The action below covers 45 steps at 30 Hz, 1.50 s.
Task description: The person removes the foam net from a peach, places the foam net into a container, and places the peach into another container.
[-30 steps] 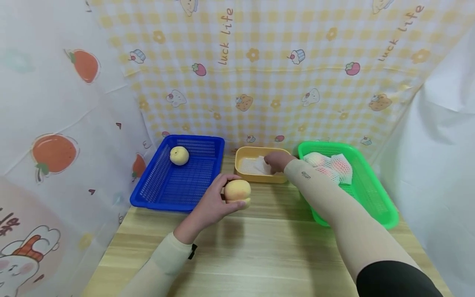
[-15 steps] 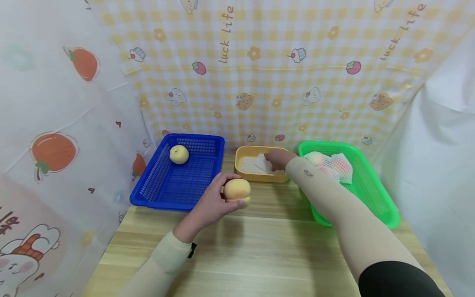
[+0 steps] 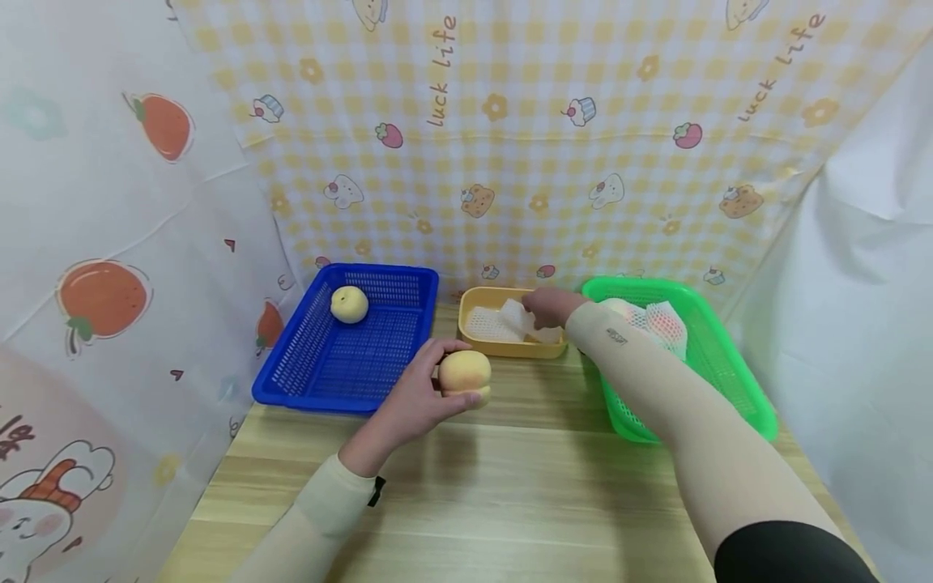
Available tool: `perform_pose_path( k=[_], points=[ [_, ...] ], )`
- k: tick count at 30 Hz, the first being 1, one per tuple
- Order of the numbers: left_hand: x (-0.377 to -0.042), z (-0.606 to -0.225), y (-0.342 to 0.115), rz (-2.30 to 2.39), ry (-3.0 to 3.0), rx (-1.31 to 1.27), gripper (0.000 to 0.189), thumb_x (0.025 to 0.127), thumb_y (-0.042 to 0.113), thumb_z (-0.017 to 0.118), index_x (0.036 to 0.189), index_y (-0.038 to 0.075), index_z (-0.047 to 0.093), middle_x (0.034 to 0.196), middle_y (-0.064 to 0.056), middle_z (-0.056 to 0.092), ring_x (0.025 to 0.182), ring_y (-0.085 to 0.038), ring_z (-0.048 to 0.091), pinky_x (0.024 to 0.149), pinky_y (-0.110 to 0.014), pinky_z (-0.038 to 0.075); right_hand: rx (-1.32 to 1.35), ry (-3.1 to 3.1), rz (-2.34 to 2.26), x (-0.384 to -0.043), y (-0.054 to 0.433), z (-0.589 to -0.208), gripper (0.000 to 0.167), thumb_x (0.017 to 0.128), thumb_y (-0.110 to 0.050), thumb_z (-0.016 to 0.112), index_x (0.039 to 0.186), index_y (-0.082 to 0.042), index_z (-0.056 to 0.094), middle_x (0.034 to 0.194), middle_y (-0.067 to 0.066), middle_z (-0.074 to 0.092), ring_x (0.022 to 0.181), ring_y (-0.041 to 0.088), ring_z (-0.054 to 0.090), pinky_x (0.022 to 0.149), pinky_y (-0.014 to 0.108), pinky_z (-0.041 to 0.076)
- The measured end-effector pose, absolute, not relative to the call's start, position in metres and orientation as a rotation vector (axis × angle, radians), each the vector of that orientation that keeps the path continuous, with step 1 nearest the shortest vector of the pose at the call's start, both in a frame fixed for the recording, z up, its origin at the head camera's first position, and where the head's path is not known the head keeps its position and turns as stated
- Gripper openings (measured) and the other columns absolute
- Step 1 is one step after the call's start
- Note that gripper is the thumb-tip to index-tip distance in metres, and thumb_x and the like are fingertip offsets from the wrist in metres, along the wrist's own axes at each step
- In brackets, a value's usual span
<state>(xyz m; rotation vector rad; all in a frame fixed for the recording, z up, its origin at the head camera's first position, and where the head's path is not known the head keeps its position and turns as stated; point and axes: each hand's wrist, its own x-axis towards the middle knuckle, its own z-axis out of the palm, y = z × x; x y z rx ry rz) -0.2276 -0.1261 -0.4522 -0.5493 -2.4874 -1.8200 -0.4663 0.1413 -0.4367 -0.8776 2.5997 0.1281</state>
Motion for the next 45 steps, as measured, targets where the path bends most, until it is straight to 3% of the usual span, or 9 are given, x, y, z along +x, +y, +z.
perform_pose_path(
  k=[8, 13, 20, 27, 34, 45],
  points=[
    [-0.227, -0.451, -0.124, -1.824, -2.487, -0.545, 0.067, 0.089, 0.024, 0.095, 0.146, 0.020, 0.060, 0.140, -0.008, 0.055, 0.108, -0.029, 0.067, 0.084, -0.046, 0.064, -0.781, 2.540, 0.079, -0.455, 0.146, -0.423, 0.050, 0.112, -0.016, 0.059, 0.157, 0.001, 0.050, 0.158, 0.024, 0.056, 0.144, 0.040, 0.056, 0.117, 0.052, 0.048],
    [-0.226, -0.450, -0.121, -1.828, -2.494, -0.544, 0.067, 0.090, 0.024, 0.095, 0.146, 0.021, 0.060, 0.142, -0.008, 0.054, 0.109, -0.029, 0.067, 0.083, -0.043, 0.064, -0.873, 2.580, 0.093, -0.450, 0.146, -0.414, 0.047, 0.111, -0.014, 0.065, 0.151, 0.008, 0.053, 0.147, 0.028, 0.062, 0.136, 0.043, 0.062, 0.113, 0.053, 0.052],
    [-0.228, -0.449, -0.120, -1.821, -2.508, -0.539, 0.066, 0.090, 0.026, 0.095, 0.147, 0.021, 0.060, 0.143, -0.008, 0.053, 0.107, -0.029, 0.068, 0.083, -0.042, 0.064, -0.927, 2.647, -0.002, -0.434, 0.155, -0.400, 0.046, 0.110, -0.019, 0.067, 0.148, 0.007, 0.058, 0.141, 0.027, 0.065, 0.123, 0.039, 0.067, 0.105, 0.054, 0.055],
    [-0.232, -0.450, -0.120, -1.804, -2.505, -0.553, 0.067, 0.090, 0.026, 0.095, 0.147, 0.018, 0.060, 0.143, -0.009, 0.053, 0.107, -0.029, 0.067, 0.083, -0.040, 0.064, -1.025, 2.744, -0.286, -0.377, 0.169, -0.380, 0.042, 0.110, -0.024, 0.071, 0.141, 0.003, 0.063, 0.135, 0.023, 0.069, 0.123, 0.038, 0.068, 0.104, 0.054, 0.056],
    [-0.235, -0.450, -0.119, -1.810, -2.496, -0.566, 0.070, 0.090, 0.023, 0.095, 0.149, 0.013, 0.059, 0.142, -0.011, 0.054, 0.106, -0.029, 0.068, 0.082, -0.041, 0.064, -1.052, 2.816, -0.690, -0.314, 0.183, -0.384, 0.034, 0.107, -0.024, 0.076, 0.134, -0.003, 0.067, 0.128, 0.012, 0.073, 0.118, 0.032, 0.071, 0.102, 0.052, 0.059],
    [-0.235, -0.454, -0.115, -1.833, -2.486, -0.586, 0.067, 0.089, 0.022, 0.096, 0.145, 0.022, 0.060, 0.141, -0.008, 0.055, 0.106, -0.030, 0.069, 0.081, -0.042, 0.065, -1.104, 2.798, -1.054, -0.272, 0.200, -0.414, 0.033, 0.107, -0.021, 0.077, 0.136, -0.009, 0.066, 0.130, 0.002, 0.071, 0.120, 0.026, 0.069, 0.097, 0.049, 0.061]
  ],
)
